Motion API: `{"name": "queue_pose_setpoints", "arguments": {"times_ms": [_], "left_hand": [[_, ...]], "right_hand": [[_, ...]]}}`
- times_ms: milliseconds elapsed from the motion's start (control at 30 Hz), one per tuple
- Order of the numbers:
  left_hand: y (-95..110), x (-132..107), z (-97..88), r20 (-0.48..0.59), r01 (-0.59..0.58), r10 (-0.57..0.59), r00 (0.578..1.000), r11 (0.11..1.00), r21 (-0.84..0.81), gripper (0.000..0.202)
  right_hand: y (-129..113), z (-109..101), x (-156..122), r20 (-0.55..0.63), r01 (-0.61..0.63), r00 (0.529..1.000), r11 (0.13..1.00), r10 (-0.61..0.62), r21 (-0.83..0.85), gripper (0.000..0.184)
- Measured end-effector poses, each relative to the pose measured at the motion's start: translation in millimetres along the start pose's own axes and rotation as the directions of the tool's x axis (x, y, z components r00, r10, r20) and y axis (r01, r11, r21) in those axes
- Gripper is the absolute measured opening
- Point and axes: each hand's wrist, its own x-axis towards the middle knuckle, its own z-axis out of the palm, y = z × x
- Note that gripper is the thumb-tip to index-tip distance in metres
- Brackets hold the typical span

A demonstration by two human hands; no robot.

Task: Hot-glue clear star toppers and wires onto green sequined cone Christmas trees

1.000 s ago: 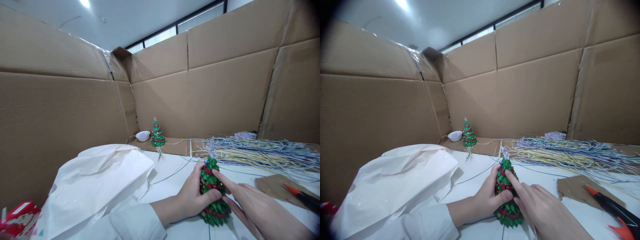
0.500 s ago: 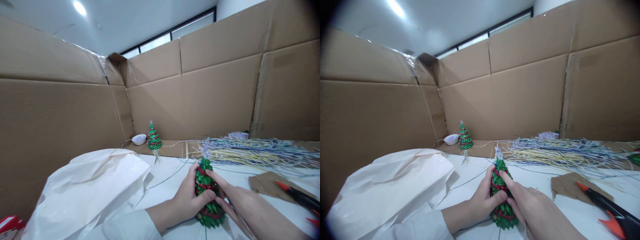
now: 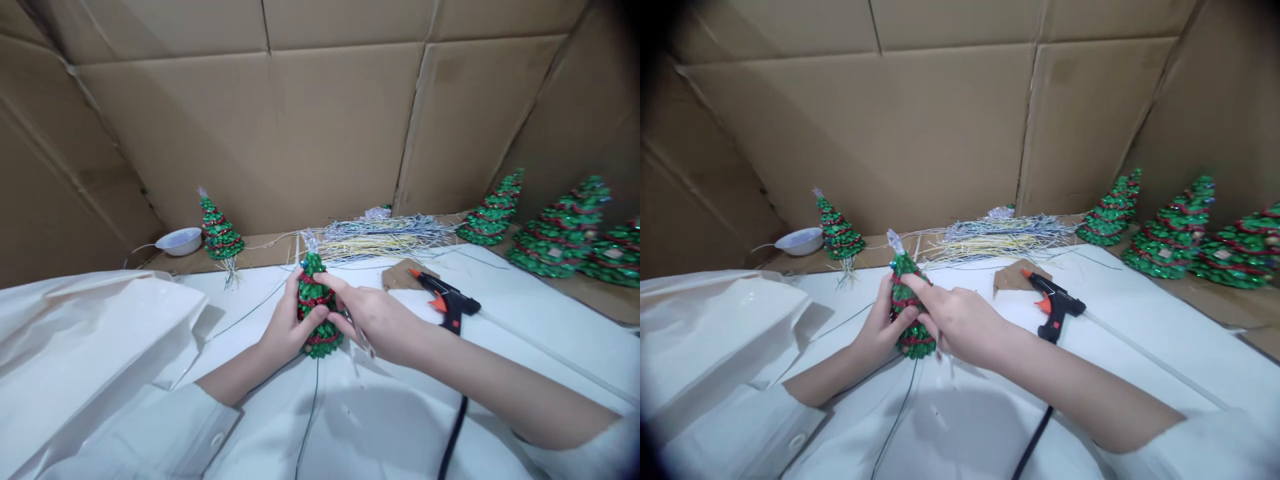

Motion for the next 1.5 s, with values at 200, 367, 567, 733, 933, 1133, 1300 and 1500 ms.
{"name": "queue_pose_setpoints", "arguments": {"times_ms": [200,367,567,733,933,1133,1300,1500], "left_hand": [[1.3,0.3,1.4,-0.009,-0.009,0.009,1.0,1.0,0.009,0.056],[1.9,0.2,1.7,-0.014,-0.016,0.016,1.0,1.0,-0.008,0.054],[3.2,0.2,0.1,0.009,0.009,-0.009,1.0,1.0,-0.014,0.056],[4.1,0.6,-0.3,0.018,0.008,-0.007,1.0,0.999,-0.033,0.058],[2.0,0.4,0.1,-0.001,-0.007,0.007,1.0,1.0,-0.015,0.057],[1.6,0.1,0.1,0.003,0.0,0.0,1.0,1.0,-0.004,0.055],[2.7,0.6,-0.3,-0.003,-0.002,0.002,1.0,1.0,0.003,0.058],[4.1,0.8,-0.2,0.008,0.025,-0.025,1.0,1.0,0.001,0.06]], "right_hand": [[-0.5,-4.4,1.1,0.068,-0.032,0.997,0.998,0.029,0.048,0.047],[-1.8,-3.4,2.1,0.059,-0.038,0.998,0.999,0.036,0.028,0.047],[3.7,-13.6,0.6,0.069,0.008,0.997,0.993,-0.017,0.118,0.045],[12.7,-15.5,-2.1,-0.087,0.136,0.987,0.99,-0.137,-0.023,0.033],[9.0,-8.8,-0.5,-0.095,0.186,0.976,0.974,-0.198,-0.126,0.037],[8.3,-3.4,0.1,-0.079,0.217,0.969,0.958,-0.235,-0.186,0.038],[9.1,-12.4,2.1,-0.178,0.277,0.928,0.925,-0.327,-0.26,0.02],[8.0,-30.4,0.8,-0.356,0.315,0.86,0.929,-0.366,-0.192,0.01]]}}
